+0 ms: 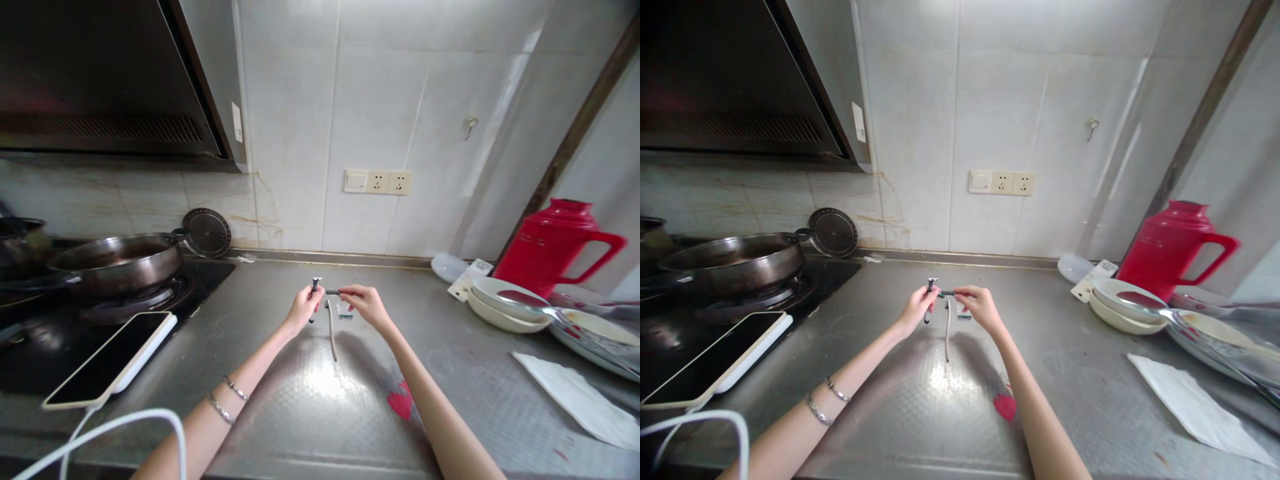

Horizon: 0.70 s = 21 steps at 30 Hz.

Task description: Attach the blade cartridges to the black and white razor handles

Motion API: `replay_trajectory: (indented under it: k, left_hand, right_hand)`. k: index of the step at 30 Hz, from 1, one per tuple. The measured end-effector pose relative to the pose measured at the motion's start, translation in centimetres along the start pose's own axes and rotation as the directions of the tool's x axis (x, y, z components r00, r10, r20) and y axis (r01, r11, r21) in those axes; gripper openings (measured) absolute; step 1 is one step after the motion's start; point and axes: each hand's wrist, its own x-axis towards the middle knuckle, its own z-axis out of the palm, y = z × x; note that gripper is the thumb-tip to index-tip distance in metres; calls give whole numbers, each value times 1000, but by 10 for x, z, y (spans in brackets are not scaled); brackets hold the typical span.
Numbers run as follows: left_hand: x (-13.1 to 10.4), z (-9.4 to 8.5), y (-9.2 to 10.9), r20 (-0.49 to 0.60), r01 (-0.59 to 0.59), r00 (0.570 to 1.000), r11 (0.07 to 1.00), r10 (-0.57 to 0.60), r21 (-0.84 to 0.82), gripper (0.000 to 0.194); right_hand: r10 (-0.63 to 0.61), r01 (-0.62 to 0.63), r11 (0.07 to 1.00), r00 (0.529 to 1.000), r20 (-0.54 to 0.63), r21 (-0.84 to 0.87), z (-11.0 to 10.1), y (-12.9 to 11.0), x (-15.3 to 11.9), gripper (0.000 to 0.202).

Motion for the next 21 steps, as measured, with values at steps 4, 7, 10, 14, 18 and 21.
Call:
replay_trajectory:
  k: [4, 7, 10, 14, 18, 21]
  left_hand:
    - [-2, 4, 6, -55, -1, 998, 992, -6, -128, 27]
    - [-9, 12, 7, 0, -24, 1000, 996, 24, -84, 22]
    - [-19, 22, 6, 79, -54, 995, 998, 52, 16, 18]
    - [-28, 30, 6, 80, -41, 996, 998, 37, 47, 20]
    - [-30, 32, 10, 43, -16, 999, 999, 14, 45, 25]
    - [-29, 31, 13, 22, -1, 1000, 1000, 0, 31, 26]
  right_hand:
    - [18, -15, 1000, 983, -181, 15, 0, 6, 2, 36]
    - [24, -15, 999, 971, -239, 37, 4, 7, 3, 37]
    - [29, -12, 997, 971, -239, 73, 8, 2, 1, 35]
    - [26, 0, 993, 974, -224, 115, 12, -9, -1, 32]
    - [14, 7, 995, 977, -211, 99, 15, -18, -3, 29]
    - [3, 15, 995, 982, -191, 95, 16, -21, -4, 28]
